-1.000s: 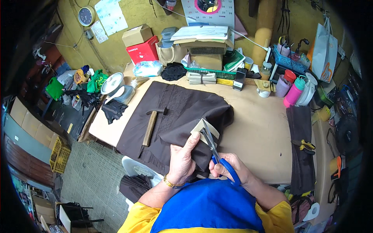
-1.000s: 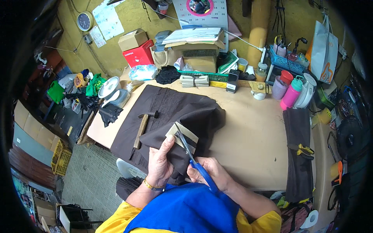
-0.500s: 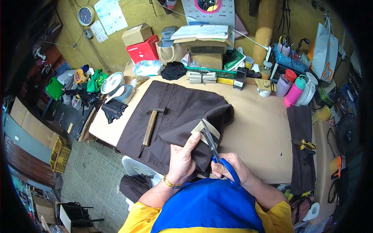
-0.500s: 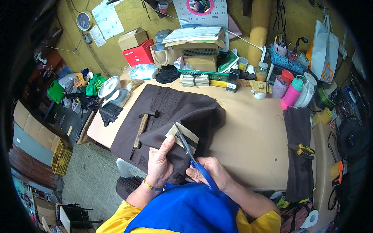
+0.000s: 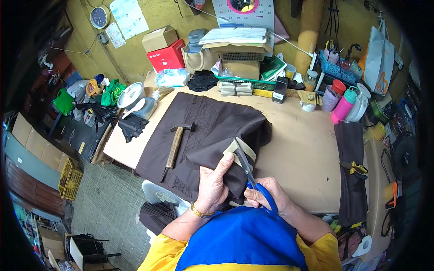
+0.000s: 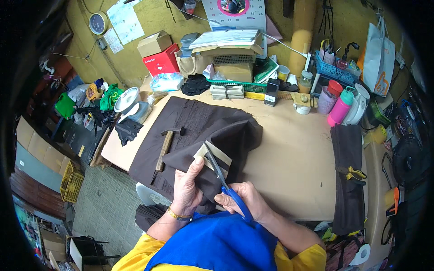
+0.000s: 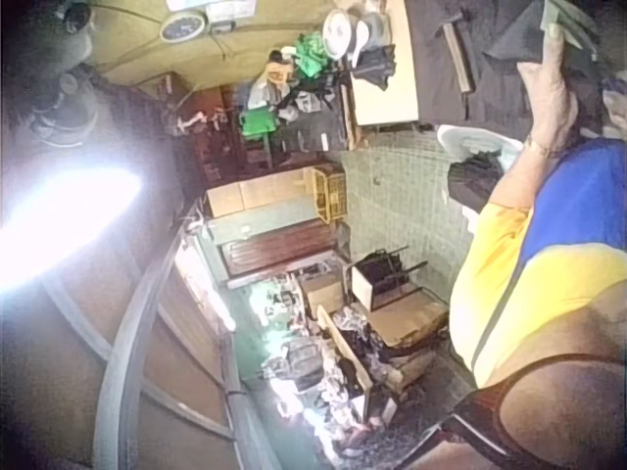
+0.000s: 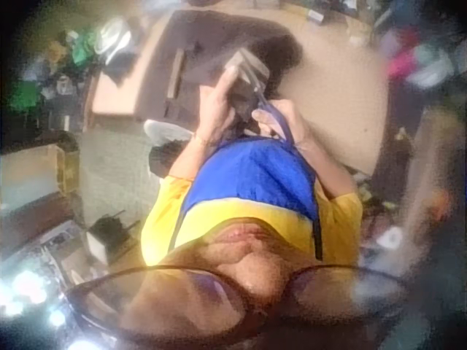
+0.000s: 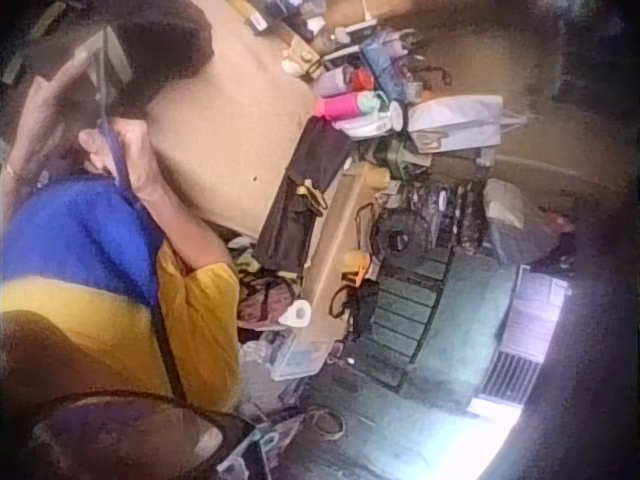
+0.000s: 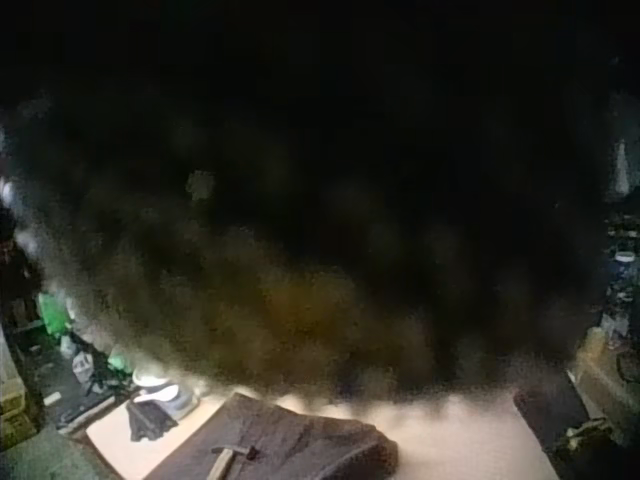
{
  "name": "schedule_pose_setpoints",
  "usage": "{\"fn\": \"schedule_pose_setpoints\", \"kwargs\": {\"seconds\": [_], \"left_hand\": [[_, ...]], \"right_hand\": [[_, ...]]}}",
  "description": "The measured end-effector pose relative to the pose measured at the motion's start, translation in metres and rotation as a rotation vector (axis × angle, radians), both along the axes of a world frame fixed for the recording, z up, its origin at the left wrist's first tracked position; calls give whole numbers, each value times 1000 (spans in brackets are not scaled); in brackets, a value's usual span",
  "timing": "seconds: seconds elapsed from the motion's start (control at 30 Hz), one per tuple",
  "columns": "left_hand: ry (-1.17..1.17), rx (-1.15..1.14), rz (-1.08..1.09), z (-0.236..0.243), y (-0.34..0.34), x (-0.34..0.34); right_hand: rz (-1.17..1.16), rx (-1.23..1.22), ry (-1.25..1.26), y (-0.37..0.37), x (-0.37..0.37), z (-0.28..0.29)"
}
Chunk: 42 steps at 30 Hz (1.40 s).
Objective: The person uses scissors to cut a rectangular opening into a piece of dark leather, following the edges of a metal template held against the material.
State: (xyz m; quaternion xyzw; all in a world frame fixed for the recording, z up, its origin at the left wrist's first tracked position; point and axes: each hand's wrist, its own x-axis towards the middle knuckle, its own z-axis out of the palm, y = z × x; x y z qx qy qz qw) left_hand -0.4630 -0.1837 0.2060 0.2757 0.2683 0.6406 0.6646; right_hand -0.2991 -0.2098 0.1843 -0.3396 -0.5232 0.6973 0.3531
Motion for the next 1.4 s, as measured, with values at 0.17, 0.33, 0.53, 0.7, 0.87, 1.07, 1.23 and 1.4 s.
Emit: {"fn": "schedule_pose_setpoints", "kwargs": {"seconds": [0.17,0.33,0.53,0.7,0.87,1.07,1.23,1.4], "left_hand": [[57,26,84,-15,7,0],[192,41,227,-1,25,-37],[340,50,-80,-2,18,-26],[385,97,-100,5,16,-10],[456,161,-102,1,18,-3],[370,154,-238,8,15,-7],[489,155,-198,8,11,-12],[678,294,-125,6,11,-15]], "right_hand": [[108,-195,146,6,8,-16],[31,-263,-10,26,75,-48],[-554,333,-1337,102,159,-100],[-775,723,-1188,116,138,-73],[-537,1319,-546,46,37,49],[-395,1402,-581,42,27,51],[-310,1293,-561,36,27,61],[-361,1276,-531,37,26,59]]}}
